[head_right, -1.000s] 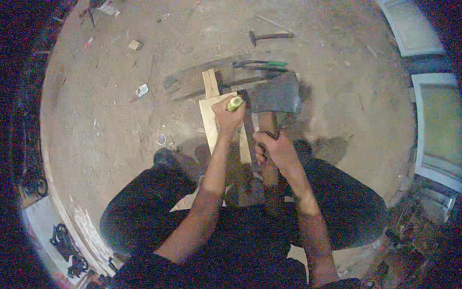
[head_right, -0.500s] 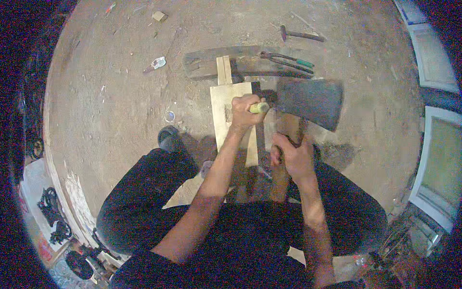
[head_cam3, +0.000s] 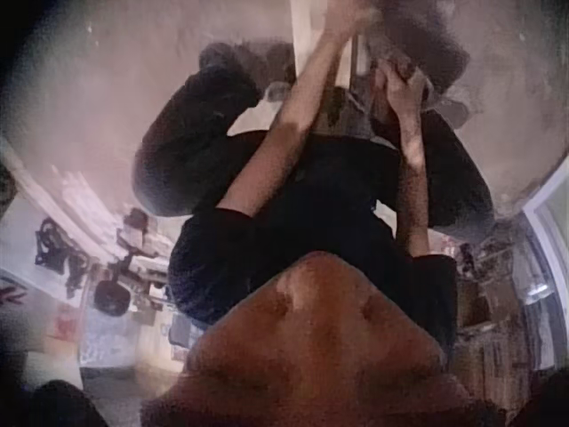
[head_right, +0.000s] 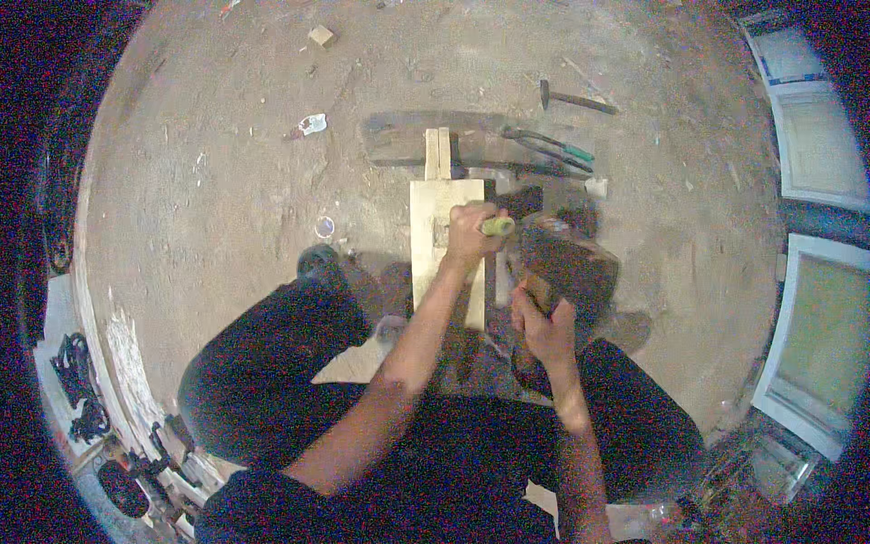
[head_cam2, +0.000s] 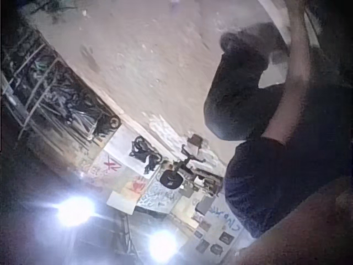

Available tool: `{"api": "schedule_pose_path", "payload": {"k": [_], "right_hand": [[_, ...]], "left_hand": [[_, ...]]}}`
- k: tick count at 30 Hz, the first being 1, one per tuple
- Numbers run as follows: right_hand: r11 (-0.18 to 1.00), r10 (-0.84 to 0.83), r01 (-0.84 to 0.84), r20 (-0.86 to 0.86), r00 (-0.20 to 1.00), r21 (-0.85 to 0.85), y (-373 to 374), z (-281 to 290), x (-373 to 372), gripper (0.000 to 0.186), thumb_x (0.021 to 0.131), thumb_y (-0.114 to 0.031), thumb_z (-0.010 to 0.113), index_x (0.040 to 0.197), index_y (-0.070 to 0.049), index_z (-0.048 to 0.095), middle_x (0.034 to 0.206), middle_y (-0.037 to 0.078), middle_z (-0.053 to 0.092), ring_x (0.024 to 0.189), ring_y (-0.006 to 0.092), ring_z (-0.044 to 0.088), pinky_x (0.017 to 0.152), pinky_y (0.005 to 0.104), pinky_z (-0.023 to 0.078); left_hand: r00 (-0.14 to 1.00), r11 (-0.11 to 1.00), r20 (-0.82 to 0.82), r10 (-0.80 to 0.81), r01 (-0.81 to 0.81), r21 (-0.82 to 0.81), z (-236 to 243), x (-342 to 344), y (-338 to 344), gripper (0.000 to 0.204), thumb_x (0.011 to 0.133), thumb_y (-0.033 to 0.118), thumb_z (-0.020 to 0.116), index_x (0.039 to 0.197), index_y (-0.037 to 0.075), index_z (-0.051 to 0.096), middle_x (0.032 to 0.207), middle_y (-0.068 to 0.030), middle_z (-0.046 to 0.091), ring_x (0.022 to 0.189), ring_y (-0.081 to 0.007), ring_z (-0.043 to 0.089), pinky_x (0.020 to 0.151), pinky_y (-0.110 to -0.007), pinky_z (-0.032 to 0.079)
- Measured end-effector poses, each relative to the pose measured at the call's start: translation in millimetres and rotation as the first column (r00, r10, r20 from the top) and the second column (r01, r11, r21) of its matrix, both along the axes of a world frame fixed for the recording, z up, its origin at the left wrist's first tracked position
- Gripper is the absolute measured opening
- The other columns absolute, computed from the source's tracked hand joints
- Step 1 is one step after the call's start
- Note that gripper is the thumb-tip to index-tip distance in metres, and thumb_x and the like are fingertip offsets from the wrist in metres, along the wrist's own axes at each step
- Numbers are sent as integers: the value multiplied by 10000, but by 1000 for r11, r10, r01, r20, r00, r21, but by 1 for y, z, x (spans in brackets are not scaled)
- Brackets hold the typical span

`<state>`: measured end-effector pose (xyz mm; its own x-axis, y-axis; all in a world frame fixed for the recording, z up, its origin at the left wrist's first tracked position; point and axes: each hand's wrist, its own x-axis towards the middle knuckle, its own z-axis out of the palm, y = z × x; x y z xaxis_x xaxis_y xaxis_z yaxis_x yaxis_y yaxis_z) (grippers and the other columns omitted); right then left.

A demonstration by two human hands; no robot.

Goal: The person carves a wooden block while sitting. They hold an axe blade against the wood and strike the back of the axe head with a hammer to remove sections, then reposition the wood block and pick up wood chips by hand.

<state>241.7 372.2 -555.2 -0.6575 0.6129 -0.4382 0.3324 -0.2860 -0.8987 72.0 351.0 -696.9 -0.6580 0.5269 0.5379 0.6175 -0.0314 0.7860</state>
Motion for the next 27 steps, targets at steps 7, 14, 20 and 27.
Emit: {"api": "schedule_pose_path", "payload": {"k": [7,14,20,27], "right_hand": [[991,-48,44,33,998,124,4,2,8,165,942,-198,629,850,-66,590,648,-14,559,547,94,510,508,273,414],[982,-39,13,137,990,187,13,-17,36,162,929,-178,636,877,-34,582,627,2,567,539,105,531,505,280,430],[980,-138,148,-83,987,133,-1,1,5,135,953,-104,624,885,-22,542,624,17,538,494,103,496,472,283,406],[915,69,-185,313,947,358,5,-13,6,211,959,-140,626,780,-43,571,632,-11,528,537,88,488,520,277,402]], "left_hand": [[992,994,67,-105,107,-20,4,3,8,174,702,105,757,636,58,603,606,-105,611,527,-274,611,497,-372,484],[983,998,174,-66,66,2,9,4,10,201,678,97,717,585,35,550,535,-119,536,460,-265,546,476,-369,432],[992,995,119,-49,38,94,15,5,5,220,709,57,709,587,32,529,531,-114,515,442,-263,512,472,-374,414],[990,994,121,-78,67,88,4,-2,-2,213,691,35,684,588,36,498,540,-114,493,477,-278,537,477,-380,427]]}}
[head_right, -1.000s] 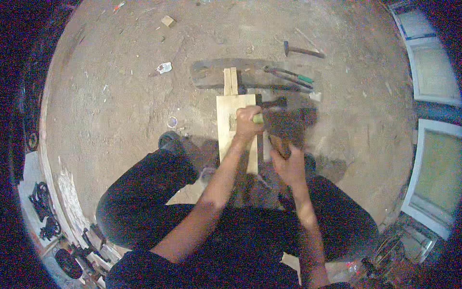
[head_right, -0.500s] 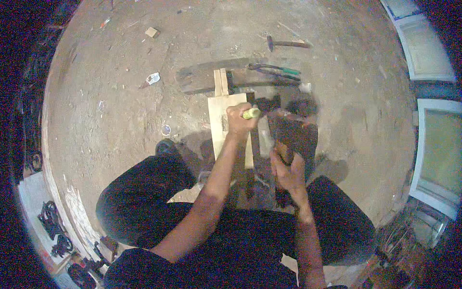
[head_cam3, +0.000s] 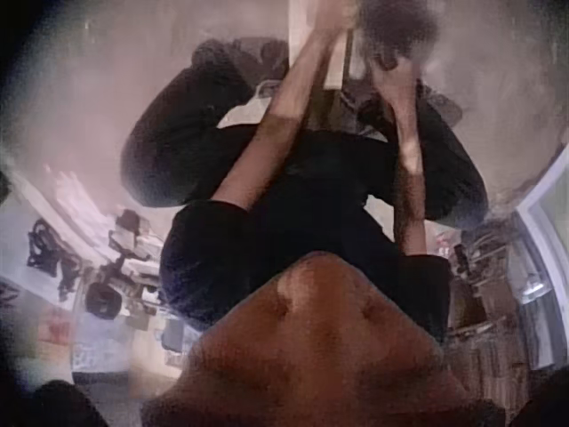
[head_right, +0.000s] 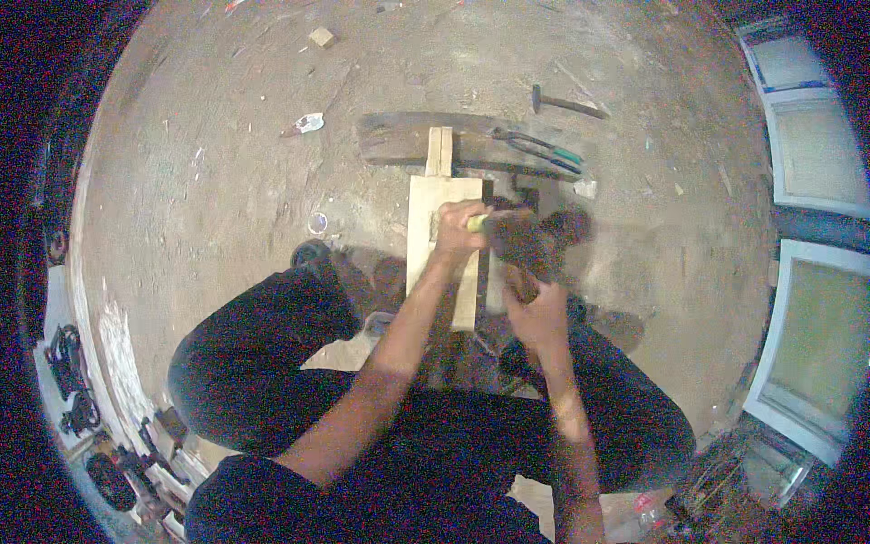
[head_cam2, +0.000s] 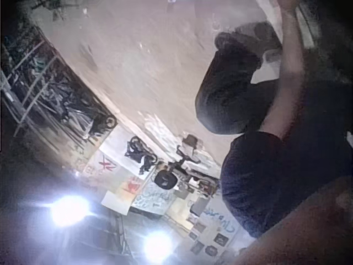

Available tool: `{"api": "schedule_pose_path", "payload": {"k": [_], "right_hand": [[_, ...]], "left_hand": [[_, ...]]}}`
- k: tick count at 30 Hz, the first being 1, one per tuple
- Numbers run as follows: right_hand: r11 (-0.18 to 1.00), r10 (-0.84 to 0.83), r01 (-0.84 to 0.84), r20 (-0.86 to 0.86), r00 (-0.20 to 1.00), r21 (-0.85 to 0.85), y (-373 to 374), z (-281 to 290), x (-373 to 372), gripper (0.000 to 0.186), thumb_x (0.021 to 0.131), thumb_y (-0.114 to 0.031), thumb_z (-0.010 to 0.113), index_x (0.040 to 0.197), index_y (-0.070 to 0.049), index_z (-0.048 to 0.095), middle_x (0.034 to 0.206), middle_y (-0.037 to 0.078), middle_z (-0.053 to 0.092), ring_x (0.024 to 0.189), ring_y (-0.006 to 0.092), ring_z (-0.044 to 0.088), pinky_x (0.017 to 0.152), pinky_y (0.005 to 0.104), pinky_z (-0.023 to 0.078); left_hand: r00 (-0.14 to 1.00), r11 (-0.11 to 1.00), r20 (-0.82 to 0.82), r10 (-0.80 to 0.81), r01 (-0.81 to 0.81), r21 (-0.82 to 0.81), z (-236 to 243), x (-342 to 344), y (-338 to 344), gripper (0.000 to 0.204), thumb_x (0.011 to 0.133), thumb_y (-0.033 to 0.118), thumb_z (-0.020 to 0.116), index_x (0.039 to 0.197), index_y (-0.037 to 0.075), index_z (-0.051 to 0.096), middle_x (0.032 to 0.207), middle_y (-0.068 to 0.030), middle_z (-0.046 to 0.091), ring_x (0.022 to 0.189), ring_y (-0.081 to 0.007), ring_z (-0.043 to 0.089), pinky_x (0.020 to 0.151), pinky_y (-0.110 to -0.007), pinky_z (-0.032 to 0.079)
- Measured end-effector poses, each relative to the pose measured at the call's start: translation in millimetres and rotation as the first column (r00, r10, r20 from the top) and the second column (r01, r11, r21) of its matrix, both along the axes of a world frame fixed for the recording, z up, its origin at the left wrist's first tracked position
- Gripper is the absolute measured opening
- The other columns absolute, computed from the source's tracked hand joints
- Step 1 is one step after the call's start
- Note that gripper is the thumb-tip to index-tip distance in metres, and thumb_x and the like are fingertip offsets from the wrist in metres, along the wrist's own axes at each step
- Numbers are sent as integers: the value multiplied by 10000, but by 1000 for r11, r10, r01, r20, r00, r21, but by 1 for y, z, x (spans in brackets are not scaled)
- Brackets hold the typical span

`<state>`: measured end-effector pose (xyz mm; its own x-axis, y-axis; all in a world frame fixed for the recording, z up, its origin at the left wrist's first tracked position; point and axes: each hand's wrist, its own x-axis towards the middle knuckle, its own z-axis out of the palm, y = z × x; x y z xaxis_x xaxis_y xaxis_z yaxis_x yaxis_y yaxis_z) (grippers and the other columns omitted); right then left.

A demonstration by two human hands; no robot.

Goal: The person carves a wooden block while sitting. They hold an axe blade against the wood and strike the back of the axe head with a hammer to remove sections, then reposition the wood block and pick up wood chips by hand.

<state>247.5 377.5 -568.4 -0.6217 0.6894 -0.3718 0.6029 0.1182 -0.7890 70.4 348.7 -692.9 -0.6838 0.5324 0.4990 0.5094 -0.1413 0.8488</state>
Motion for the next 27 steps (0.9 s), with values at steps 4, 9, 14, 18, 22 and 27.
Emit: {"api": "schedule_pose_path", "payload": {"k": [4,9,14,18,22,27], "right_hand": [[998,-19,23,-67,998,64,7,-17,8,133,920,-140,640,847,-37,600,677,31,589,592,152,535,564,311,418],[975,200,-202,34,979,91,14,-1,1,143,930,-160,630,876,-31,600,681,64,608,614,199,560,588,333,439],[980,-72,44,-139,988,-194,-1,20,0,211,935,-81,606,746,-8,546,569,39,546,472,130,515,461,308,415],[984,-137,112,-187,973,-141,-5,23,1,145,915,-141,656,828,-27,637,613,40,596,510,125,558,498,315,459],[983,125,-148,198,972,107,3,26,-10,178,920,-147,658,857,15,620,668,71,612,555,138,599,527,309,477],[884,112,-125,55,992,451,-14,-2,6,277,938,-324,643,1062,-79,685,842,103,687,711,228,663,704,369,511]], "left_hand": [[999,1000,-42,8,-9,-21,1,4,0,234,692,38,714,595,50,502,553,-112,521,488,-291,554,475,-380,439],[997,999,-62,40,-39,20,1,1,-3,212,708,24,724,620,47,533,582,-115,560,499,-295,585,482,-370,464],[995,998,-86,44,-47,-34,7,-3,-9,248,745,52,729,612,51,520,583,-128,553,504,-311,576,486,-391,459],[994,997,-83,65,-68,-32,4,-3,-6,267,733,70,731,600,56,500,572,-128,537,503,-327,563,492,-409,455],[998,997,-34,53,-55,-54,3,-4,-7,255,727,64,730,602,52,509,576,-127,548,514,-327,574,500,-407,462],[999,999,-36,38,-38,4,6,-4,-7,222,733,51,727,622,37,535,588,-134,565,528,-321,589,503,-407,463]]}}
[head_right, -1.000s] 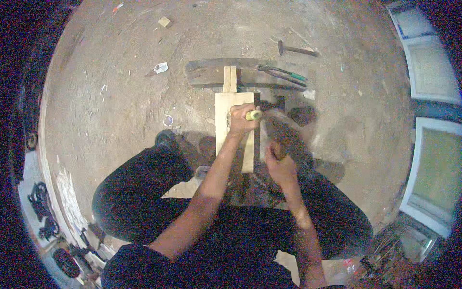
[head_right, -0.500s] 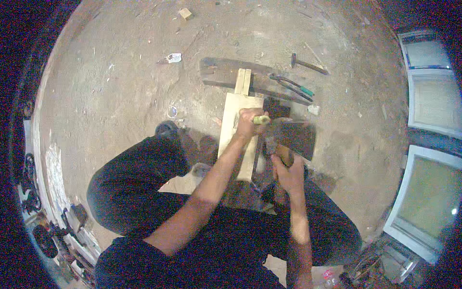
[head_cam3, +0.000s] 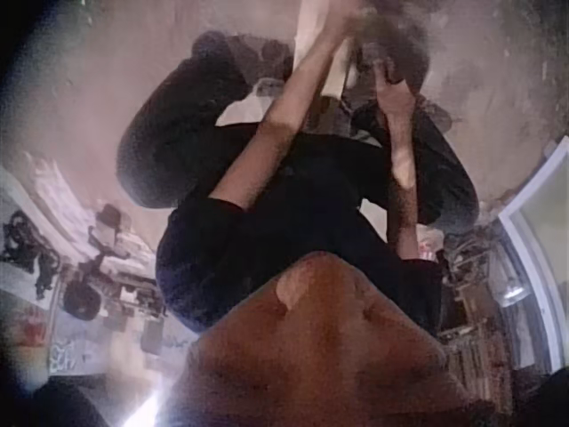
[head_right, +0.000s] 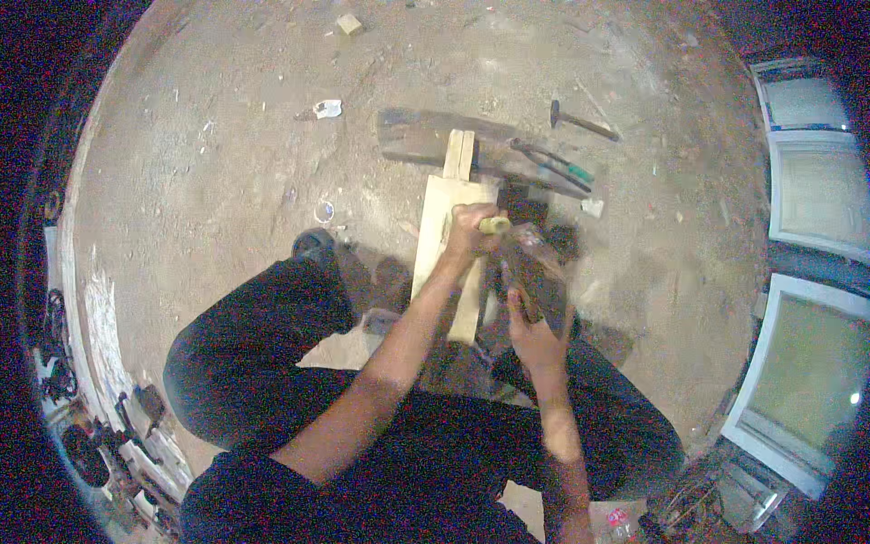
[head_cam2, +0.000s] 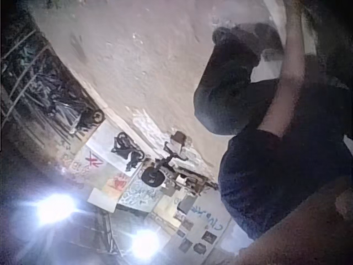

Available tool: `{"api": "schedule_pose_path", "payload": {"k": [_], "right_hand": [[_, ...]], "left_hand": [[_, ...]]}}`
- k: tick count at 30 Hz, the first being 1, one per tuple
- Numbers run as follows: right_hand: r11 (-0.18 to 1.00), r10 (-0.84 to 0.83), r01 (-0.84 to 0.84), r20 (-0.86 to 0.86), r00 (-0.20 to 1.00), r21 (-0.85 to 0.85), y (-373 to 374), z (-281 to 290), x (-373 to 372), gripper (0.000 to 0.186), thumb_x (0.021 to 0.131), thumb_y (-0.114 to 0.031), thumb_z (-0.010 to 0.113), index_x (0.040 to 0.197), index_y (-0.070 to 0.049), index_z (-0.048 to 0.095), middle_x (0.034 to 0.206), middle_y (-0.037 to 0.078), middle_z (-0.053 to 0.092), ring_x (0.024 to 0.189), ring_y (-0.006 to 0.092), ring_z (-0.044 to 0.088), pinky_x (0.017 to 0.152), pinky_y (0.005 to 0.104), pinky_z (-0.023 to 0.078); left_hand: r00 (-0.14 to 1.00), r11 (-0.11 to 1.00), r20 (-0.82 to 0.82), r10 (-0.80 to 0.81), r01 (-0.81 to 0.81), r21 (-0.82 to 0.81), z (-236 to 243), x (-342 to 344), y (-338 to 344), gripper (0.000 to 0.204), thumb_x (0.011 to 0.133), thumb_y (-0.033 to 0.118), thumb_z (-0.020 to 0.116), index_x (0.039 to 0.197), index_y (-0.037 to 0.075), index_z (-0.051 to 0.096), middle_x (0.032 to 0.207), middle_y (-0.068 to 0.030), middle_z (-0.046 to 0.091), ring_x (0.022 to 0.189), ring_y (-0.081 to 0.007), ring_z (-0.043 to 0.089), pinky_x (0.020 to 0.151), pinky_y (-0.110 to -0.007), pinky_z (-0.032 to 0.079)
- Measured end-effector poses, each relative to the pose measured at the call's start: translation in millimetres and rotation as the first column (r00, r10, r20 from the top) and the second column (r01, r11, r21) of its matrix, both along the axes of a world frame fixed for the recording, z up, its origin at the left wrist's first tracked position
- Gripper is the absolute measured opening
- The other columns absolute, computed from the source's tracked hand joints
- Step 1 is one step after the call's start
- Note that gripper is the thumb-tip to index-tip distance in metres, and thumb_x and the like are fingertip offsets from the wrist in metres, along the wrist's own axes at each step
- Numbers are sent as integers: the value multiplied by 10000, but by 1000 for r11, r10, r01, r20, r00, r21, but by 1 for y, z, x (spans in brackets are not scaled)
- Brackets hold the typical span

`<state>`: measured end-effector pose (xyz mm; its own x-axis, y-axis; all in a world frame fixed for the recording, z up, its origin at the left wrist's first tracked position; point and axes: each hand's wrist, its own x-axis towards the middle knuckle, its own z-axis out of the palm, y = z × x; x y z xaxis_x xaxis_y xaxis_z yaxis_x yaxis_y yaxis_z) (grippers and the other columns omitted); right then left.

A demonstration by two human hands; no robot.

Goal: The person carves a wooden block while sitting. They hold an axe blade against the wood and strike the back of the axe head with a hammer to remove sections, then reposition the wood block and pick up wood chips by hand.

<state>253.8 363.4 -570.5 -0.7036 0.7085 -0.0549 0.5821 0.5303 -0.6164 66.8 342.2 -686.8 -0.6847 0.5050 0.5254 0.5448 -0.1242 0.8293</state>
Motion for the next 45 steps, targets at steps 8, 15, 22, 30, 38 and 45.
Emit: {"api": "schedule_pose_path", "payload": {"k": [8,15,22,30,38,45], "right_hand": [[800,-127,72,-51,991,-595,5,1,-18,191,929,-129,626,789,-5,593,578,51,569,465,138,541,459,302,425],[687,-192,-74,-279,941,-723,22,-9,1,168,878,-92,577,1002,19,558,713,62,570,600,135,554,556,306,488],[795,-134,74,-56,989,-603,26,-20,-11,462,828,-117,720,1211,31,508,956,86,633,809,158,632,678,339,547],[976,-184,190,68,981,-104,-6,-19,-37,649,712,-192,840,1255,9,547,1239,229,607,1165,380,585,987,436,471],[959,67,-126,230,971,253,-1,-104,-25,622,708,-215,853,1227,-25,570,1176,182,618,1012,396,631,868,456,507],[970,53,-23,118,992,-242,16,-118,-12,730,770,-208,814,1386,-4,480,1364,215,549,1300,373,497,1097,441,386]], "left_hand": [[1000,998,-9,9,-10,-70,-4,-5,0,228,728,86,719,600,32,537,590,-148,572,536,-340,595,508,-403,472],[707,968,699,-106,-88,236,26,-42,-11,227,846,134,690,684,57,552,581,13,522,505,-107,503,473,-284,410],[743,849,457,488,-284,-446,50,-144,-66,332,908,323,692,941,-1,625,748,-124,662,643,-229,654,595,-383,519],[849,801,281,447,-240,-549,-110,-183,-123,583,942,257,614,1359,-34,330,1214,-314,575,1157,-471,557,1000,-502,422],[879,796,201,433,-268,-543,-120,-172,-113,558,880,236,712,1396,115,536,1178,-310,564,1089,-450,578,942,-485,467],[810,715,196,552,-340,-611,-116,-156,-103,602,874,198,720,1420,66,504,1173,-296,575,1050,-439,612,900,-464,495]]}}
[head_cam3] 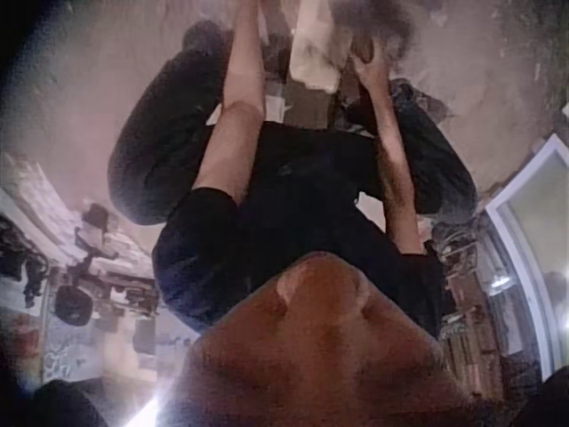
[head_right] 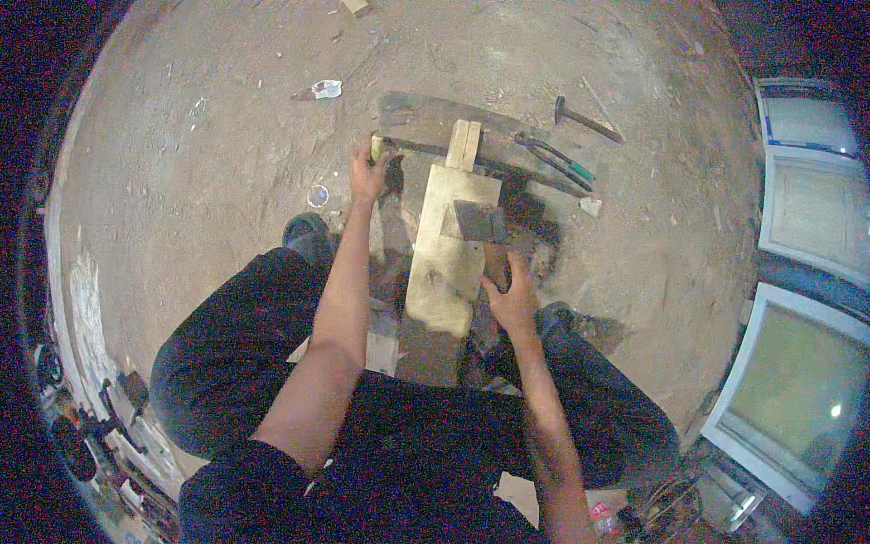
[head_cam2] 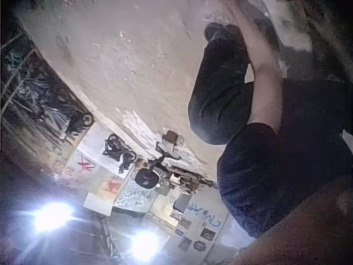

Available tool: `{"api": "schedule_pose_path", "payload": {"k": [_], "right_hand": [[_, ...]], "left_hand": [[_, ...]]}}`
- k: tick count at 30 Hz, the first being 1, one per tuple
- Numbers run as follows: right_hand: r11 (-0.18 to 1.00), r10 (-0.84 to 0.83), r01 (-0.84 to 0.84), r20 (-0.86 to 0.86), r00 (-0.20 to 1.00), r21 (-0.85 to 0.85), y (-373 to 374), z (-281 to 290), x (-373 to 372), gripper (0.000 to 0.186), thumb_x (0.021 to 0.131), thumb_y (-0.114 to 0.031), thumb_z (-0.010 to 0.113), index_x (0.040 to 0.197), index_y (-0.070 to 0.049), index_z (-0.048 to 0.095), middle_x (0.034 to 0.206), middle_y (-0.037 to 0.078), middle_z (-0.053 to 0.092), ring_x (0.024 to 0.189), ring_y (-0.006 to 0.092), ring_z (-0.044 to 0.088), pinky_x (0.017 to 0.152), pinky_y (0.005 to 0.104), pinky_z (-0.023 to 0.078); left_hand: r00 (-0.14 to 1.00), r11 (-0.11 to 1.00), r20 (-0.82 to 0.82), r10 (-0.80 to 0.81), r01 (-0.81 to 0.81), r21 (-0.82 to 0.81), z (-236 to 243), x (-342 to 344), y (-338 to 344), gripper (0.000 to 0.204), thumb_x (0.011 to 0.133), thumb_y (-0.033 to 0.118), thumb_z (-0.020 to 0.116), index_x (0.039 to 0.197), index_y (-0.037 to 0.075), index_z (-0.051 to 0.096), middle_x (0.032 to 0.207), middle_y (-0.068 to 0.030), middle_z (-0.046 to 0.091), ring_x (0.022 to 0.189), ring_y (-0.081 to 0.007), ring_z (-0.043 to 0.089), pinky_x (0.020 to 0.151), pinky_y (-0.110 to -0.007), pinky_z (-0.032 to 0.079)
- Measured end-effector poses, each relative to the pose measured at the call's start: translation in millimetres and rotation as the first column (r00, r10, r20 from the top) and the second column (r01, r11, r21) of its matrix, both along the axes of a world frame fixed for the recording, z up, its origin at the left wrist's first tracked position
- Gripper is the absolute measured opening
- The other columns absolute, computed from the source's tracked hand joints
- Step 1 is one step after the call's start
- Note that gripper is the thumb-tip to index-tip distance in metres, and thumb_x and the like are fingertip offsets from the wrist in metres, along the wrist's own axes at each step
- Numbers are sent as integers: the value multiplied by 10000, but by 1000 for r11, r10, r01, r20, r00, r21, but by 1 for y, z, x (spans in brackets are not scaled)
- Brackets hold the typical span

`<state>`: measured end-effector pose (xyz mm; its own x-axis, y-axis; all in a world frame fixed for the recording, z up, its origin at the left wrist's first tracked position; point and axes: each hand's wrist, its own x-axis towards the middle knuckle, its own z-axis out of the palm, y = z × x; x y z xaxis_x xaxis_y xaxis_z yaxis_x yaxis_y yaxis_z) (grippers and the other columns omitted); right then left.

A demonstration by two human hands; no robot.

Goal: The person carves a wooden block while sitting. They hold an axe blade against the wood and strike the back of the axe head with a hammer to remove sections, then reposition the wood block and pick up wood chips by hand.

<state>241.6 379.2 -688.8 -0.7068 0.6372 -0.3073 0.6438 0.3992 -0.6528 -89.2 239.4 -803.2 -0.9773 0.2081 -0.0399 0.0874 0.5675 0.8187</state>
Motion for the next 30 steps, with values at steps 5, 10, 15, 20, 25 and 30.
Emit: {"api": "schedule_pose_path", "payload": {"k": [5,10,15,20,25,30], "right_hand": [[988,-37,14,-153,988,-152,2,-40,25,692,808,-176,775,1390,25,459,1361,222,551,1293,333,517,1081,408,402],[989,65,-92,-230,971,-112,-8,-35,18,400,899,-29,667,1265,-8,508,936,50,634,786,146,609,708,310,516],[991,81,-38,-345,935,130,-17,-14,7,301,914,-76,669,1189,2,573,880,60,647,766,135,618,691,311,513],[994,-42,80,-393,919,81,-18,8,-5,268,882,-118,715,1096,18,628,881,125,695,767,205,665,701,349,521],[978,85,-89,27,996,188,-12,18,-21,306,827,-173,763,1021,34,647,855,189,709,770,348,693,655,404,508],[991,-73,112,-409,910,73,-22,60,-36,292,896,-192,719,1077,24,645,817,139,707,709,251,698,626,357,508]], "left_hand": [[997,994,-11,76,-75,80,0,15,6,530,880,111,692,1386,78,539,1123,-261,649,1039,-407,647,863,-460,509],[995,997,-68,70,-73,-40,1,18,-1,417,865,65,682,1270,29,591,1096,-232,672,1032,-379,653,862,-466,506],[990,997,-144,5,-16,-74,-27,7,-15,421,855,70,679,1268,44,602,1121,-214,633,1051,-411,604,910,-470,486],[988,994,-119,100,-93,61,-29,5,-30,390,880,73,643,1264,28,594,1140,-207,622,1063,-394,594,926,-466,471],[971,982,-147,188,-188,15,-27,10,-39,410,900,49,615,1302,12,546,1176,-185,588,1047,-371,606,917,-445,479],[982,989,-117,148,-150,-12,-26,9,-41,428,885,25,610,1306,-4,534,1215,-205,577,1057,-333,624,911,-424,501]]}}
